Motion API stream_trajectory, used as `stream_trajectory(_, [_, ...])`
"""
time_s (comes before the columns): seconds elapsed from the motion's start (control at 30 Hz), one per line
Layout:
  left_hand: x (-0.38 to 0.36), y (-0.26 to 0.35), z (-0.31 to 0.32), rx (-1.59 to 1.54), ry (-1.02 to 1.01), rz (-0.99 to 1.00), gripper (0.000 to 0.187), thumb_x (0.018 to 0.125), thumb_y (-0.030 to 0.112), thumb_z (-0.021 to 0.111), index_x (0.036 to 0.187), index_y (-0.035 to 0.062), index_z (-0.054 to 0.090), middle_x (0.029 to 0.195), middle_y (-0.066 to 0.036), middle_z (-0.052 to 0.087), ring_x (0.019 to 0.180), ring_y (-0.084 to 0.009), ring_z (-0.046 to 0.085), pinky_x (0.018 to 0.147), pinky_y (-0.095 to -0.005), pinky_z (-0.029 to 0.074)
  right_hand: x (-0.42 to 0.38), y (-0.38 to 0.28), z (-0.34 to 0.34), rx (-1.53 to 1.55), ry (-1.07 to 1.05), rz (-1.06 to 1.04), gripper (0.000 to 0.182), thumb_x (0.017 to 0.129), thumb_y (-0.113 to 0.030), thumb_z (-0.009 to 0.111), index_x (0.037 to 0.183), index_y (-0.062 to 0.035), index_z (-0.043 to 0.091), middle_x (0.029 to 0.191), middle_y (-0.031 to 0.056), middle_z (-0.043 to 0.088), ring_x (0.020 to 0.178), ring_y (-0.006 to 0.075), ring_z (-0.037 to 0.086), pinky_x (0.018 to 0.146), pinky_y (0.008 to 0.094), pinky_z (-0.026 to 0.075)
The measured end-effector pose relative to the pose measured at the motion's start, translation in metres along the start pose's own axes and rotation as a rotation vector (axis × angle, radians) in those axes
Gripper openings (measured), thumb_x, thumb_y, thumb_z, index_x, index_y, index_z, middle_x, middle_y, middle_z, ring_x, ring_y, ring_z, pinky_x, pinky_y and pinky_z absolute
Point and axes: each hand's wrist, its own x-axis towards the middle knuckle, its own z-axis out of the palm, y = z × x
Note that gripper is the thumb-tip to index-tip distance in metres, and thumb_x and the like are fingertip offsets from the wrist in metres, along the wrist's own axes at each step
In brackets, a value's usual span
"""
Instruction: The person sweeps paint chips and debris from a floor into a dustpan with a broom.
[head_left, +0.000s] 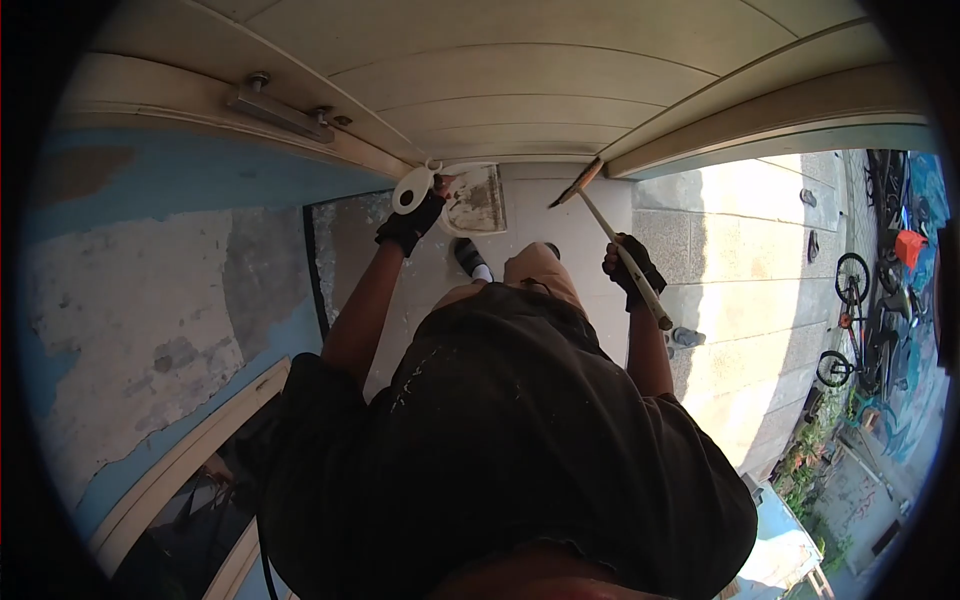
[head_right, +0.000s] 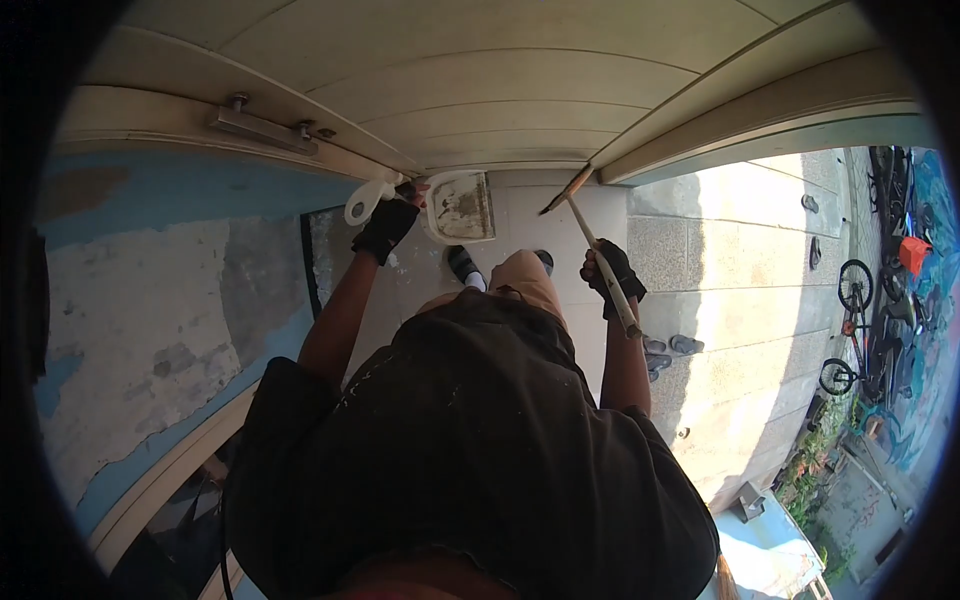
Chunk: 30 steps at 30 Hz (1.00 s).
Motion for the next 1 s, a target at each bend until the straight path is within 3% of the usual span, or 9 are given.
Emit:
stream_trajectory(0.13, [-0.015, -0.026, -0.019, 0.016, -0.029, -0.049, 0.028, 0.097, 0.023, 0.043, 0.118, 0.0101, 0.055, 0.103, -0.004, 0.063, 0.095, -0.0169, 0.061, 0.084, -0.0303, 0.047, -0.01, 0.037, 0.028, -0.082, -0.026, -0.004, 0.013, 0.088, -0.017, 0.056, 0.088, -0.012, 0.044, 0.064, 0.0029, 0.047, 0.05, 0.013, 0.046, 0.046, 0.0275, 0.041])
stream_trajectory(0.2, [-0.028, -0.039, -0.031, 0.005, 0.035, -0.008, 0.027, 0.098, 0.023, 0.043, 0.118, 0.0104, 0.055, 0.098, -0.003, 0.063, 0.088, -0.0135, 0.059, 0.081, -0.0278, 0.046, -0.009, 0.051, 0.036, -0.156, -0.048, 0.023, 0.011, 0.087, -0.015, 0.051, 0.083, -0.0084, 0.044, 0.067, 0.0047, 0.047, 0.052, 0.0135, 0.044, 0.046, 0.0282, 0.04])
stream_trajectory(0.23, [-0.047, -0.016, -0.031, 0.04, 0.162, -0.043, 0.021, 0.091, 0.016, 0.055, 0.108, 0.0074, 0.064, 0.088, -0.002, 0.063, 0.077, -0.0096, 0.055, 0.069, -0.026, 0.047, -0.014, 0.059, 0.04, -0.162, -0.058, 0.034, 0.011, 0.087, -0.015, 0.051, 0.083, -0.0084, 0.044, 0.067, 0.0047, 0.047, 0.052, 0.0135, 0.044, 0.046, 0.0282, 0.04])
stream_trajectory(0.27, [-0.053, -0.022, -0.035, 0.043, 0.181, -0.051, 0.021, 0.091, 0.016, 0.055, 0.108, 0.0074, 0.064, 0.088, -0.002, 0.063, 0.077, -0.0096, 0.055, 0.069, -0.026, 0.047, -0.016, 0.063, 0.046, -0.166, -0.073, 0.041, 0.01, 0.086, -0.014, 0.051, 0.083, -0.0079, 0.044, 0.067, 0.0046, 0.046, 0.052, 0.0137, 0.044, 0.046, 0.0283, 0.04])
stream_trajectory(0.33, [-0.065, -0.035, -0.041, -0.135, 0.218, 0.113, 0.02, 0.092, 0.016, 0.055, 0.107, 0.0072, 0.064, 0.086, -0.002, 0.063, 0.077, -0.0098, 0.055, 0.069, -0.0261, 0.047, -0.01, 0.067, 0.057, -0.176, -0.103, 0.054, 0.01, 0.086, -0.014, 0.051, 0.083, -0.0074, 0.044, 0.067, 0.0046, 0.046, 0.052, 0.014, 0.044, 0.045, 0.0284, 0.04])
stream_trajectory(0.5, [-0.101, -0.035, -0.073, -0.032, 0.245, -0.038, 0.017, 0.093, 0.017, 0.052, 0.1, 0.0067, 0.064, 0.084, -0.003, 0.061, 0.08, -0.014, 0.058, 0.075, -0.0286, 0.047, -0.01, 0.088, 0.077, -0.242, -0.057, 0.091, 0.011, 0.085, -0.014, 0.052, 0.08, -0.0062, 0.046, 0.066, 0.0053, 0.047, 0.051, 0.0142, 0.044, 0.045, 0.0286, 0.04])
stream_trajectory(0.77, [-0.12, -0.079, -0.165, 0.139, 0.128, 0.065, 0.024, 0.092, 0.023, 0.052, 0.108, 0.0086, 0.064, 0.086, -0.006, 0.064, 0.083, -0.0163, 0.062, 0.078, -0.0311, 0.048, -0.013, 0.162, 0.115, -0.225, 0.084, 0.001, 0.016, 0.083, -0.019, 0.055, 0.082, -0.0037, 0.051, 0.065, 0.0068, 0.051, 0.049, 0.0148, 0.047, 0.044, 0.0278, 0.042])
stream_trajectory(0.87, [-0.128, -0.099, -0.206, 0.419, 0.167, 0.177, 0.028, 0.09, 0.024, 0.055, 0.112, 0.01, 0.063, 0.09, -0.007, 0.065, 0.086, -0.0175, 0.062, 0.079, -0.0331, 0.047, -0.015, 0.203, 0.158, -0.289, 0.206, -0.035, 0.017, 0.084, -0.02, 0.056, 0.08, -0.0049, 0.051, 0.062, 0.0061, 0.05, 0.046, 0.0149, 0.046, 0.042, 0.0277, 0.041])
stream_trajectory(1.0, [-0.138, -0.129, -0.257, 0.391, 0.092, 0.066, 0.032, 0.087, 0.025, 0.06, 0.116, 0.0109, 0.062, 0.099, -0.009, 0.066, 0.088, -0.0189, 0.062, 0.08, -0.0349, 0.047, -0.002, 0.25, 0.183, -0.275, 0.253, -0.084, 0.017, 0.085, -0.021, 0.054, 0.076, -0.0068, 0.049, 0.059, 0.0056, 0.049, 0.042, 0.0146, 0.044, 0.039, 0.0279, 0.04])
